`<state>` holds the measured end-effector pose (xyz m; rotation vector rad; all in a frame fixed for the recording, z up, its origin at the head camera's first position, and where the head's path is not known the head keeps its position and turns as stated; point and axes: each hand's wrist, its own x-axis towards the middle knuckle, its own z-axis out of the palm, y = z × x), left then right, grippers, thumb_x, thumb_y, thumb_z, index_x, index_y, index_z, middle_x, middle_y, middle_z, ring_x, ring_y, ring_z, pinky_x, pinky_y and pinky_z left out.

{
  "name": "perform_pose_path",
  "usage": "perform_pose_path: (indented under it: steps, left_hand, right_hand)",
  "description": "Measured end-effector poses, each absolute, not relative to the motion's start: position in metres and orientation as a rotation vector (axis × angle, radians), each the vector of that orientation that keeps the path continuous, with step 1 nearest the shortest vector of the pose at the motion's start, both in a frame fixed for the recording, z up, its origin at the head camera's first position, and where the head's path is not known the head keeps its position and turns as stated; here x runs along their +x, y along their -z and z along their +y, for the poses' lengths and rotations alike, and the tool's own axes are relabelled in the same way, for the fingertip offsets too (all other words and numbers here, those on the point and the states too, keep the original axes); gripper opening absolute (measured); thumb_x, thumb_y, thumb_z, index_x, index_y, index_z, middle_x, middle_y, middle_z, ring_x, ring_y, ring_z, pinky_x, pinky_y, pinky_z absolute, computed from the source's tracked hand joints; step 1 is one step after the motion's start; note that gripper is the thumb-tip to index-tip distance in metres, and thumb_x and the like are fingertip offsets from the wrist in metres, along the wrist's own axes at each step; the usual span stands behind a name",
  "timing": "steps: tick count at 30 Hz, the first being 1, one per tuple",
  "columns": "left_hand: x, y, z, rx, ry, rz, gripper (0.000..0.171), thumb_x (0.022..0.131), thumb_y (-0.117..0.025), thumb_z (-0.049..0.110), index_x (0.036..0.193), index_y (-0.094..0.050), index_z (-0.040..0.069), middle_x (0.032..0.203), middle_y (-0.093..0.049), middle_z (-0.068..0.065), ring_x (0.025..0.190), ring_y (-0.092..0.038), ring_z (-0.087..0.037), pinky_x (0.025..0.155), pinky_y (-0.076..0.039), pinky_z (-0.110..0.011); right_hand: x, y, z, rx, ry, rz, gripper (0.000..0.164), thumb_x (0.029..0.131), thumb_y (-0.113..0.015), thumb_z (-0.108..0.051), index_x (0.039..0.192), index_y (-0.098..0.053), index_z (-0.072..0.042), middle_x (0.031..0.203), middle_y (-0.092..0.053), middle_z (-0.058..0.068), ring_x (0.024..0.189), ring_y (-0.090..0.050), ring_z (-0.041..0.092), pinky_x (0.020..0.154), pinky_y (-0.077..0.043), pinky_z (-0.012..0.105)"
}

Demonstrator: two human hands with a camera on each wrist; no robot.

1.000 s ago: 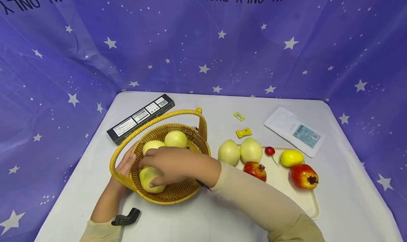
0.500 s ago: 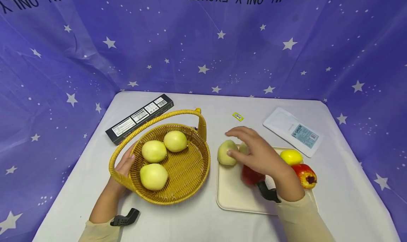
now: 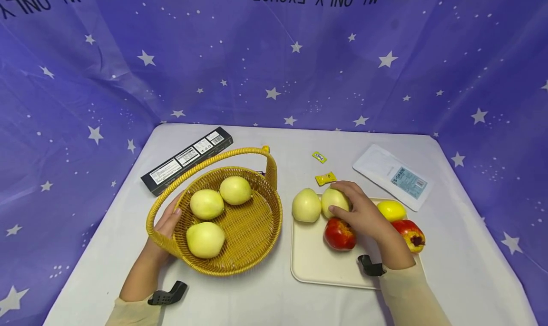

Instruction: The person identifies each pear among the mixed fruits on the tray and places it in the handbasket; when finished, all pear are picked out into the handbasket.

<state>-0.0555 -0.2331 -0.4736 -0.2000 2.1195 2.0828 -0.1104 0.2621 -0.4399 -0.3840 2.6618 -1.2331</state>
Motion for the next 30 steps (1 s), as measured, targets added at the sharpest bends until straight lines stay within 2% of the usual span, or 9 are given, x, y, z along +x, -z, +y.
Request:
perform_pose_path:
  steps: [3,8,13,16,19,21,25,30]
  left_hand:
    - [-0.056,0.474,-0.233,-0.201,-2.079,2.124,0.057,0.103,-0.036,0.048,0.148,-0.034,0.014,0.142,-0.041,-0.006,0.125,-0.04,-0.021,0.097,-0.036,-0.018]
    - [-0.056,0.475,-0.233,-0.207,-2.07,2.133,0.055,0.103,-0.036,0.048,0.148,-0.035,0.015,0.141,-0.043,-0.007,0.123,-0.042,-0.022,0.095,-0.039,-0.018]
    - [-0.056,0.475,-0.233,-0.224,-2.062,2.147,0.055,0.103,-0.036,0.047,0.147,-0.036,0.015,0.138,-0.044,-0.008,0.12,-0.044,-0.022,0.094,-0.04,-0.018]
    - [-0.056,0.475,-0.233,-0.224,-2.06,2.151,0.055,0.103,-0.036,0.047,0.147,-0.036,0.014,0.138,-0.044,-0.009,0.12,-0.044,-0.023,0.093,-0.04,-0.018]
    - [-0.056,0.474,-0.233,-0.217,-2.067,2.148,0.056,0.103,-0.036,0.047,0.147,-0.036,0.012,0.139,-0.043,-0.009,0.121,-0.043,-0.023,0.094,-0.039,-0.018]
    - [-0.055,0.473,-0.233,-0.217,-2.068,2.147,0.057,0.103,-0.036,0.047,0.147,-0.036,0.011,0.139,-0.043,-0.01,0.121,-0.043,-0.022,0.094,-0.039,-0.017]
    - [-0.055,0.472,-0.233,-0.226,-2.067,2.143,0.058,0.103,-0.036,0.048,0.146,-0.036,0.01,0.139,-0.043,-0.009,0.121,-0.042,-0.021,0.094,-0.038,-0.017]
    - [-0.055,0.474,-0.234,-0.263,-2.033,2.16,0.058,0.102,-0.036,0.05,0.145,-0.038,0.011,0.136,-0.045,-0.01,0.118,-0.045,-0.021,0.092,-0.04,-0.017]
  right_hand:
    - [-0.111,0.445,0.263,-0.35,1.257,2.648,0.059,0.09,-0.068,-0.038,0.142,-0.044,-0.021,0.149,-0.032,0.004,0.13,-0.037,0.033,0.104,-0.031,0.061]
    - [-0.112,0.447,0.264,-0.334,1.247,2.685,0.06,0.089,-0.069,-0.039,0.142,-0.045,-0.02,0.147,-0.037,0.008,0.121,-0.044,0.031,0.099,-0.039,0.056]
    - [-0.112,0.443,0.265,-0.311,1.223,2.765,0.061,0.086,-0.073,-0.039,0.138,-0.05,-0.019,0.142,-0.044,0.005,0.108,-0.051,0.024,0.089,-0.048,0.035]
    - [-0.111,0.433,0.265,-0.281,1.248,2.817,0.059,0.084,-0.075,-0.038,0.136,-0.052,-0.021,0.142,-0.045,0.0,0.112,-0.052,0.022,0.084,-0.049,0.02]
    - [-0.111,0.416,0.259,-0.343,1.308,2.858,0.057,0.083,-0.078,-0.032,0.134,-0.054,-0.021,0.142,-0.044,-0.002,0.119,-0.049,0.019,0.081,-0.049,0.015]
    - [-0.111,0.402,0.251,-0.448,1.33,2.882,0.057,0.082,-0.08,-0.027,0.133,-0.055,-0.022,0.142,-0.045,-0.003,0.121,-0.048,0.017,0.08,-0.049,0.015]
    - [-0.107,0.371,0.226,-0.789,1.34,2.824,0.057,0.079,-0.082,-0.018,0.13,-0.058,-0.024,0.139,-0.048,-0.004,0.122,-0.048,0.013,0.079,-0.052,0.022]
    - [-0.098,0.333,0.186,-1.126,1.254,2.605,0.054,0.08,-0.082,-0.025,0.129,-0.059,-0.027,0.138,-0.05,-0.006,0.123,-0.048,0.014,0.08,-0.053,0.032]
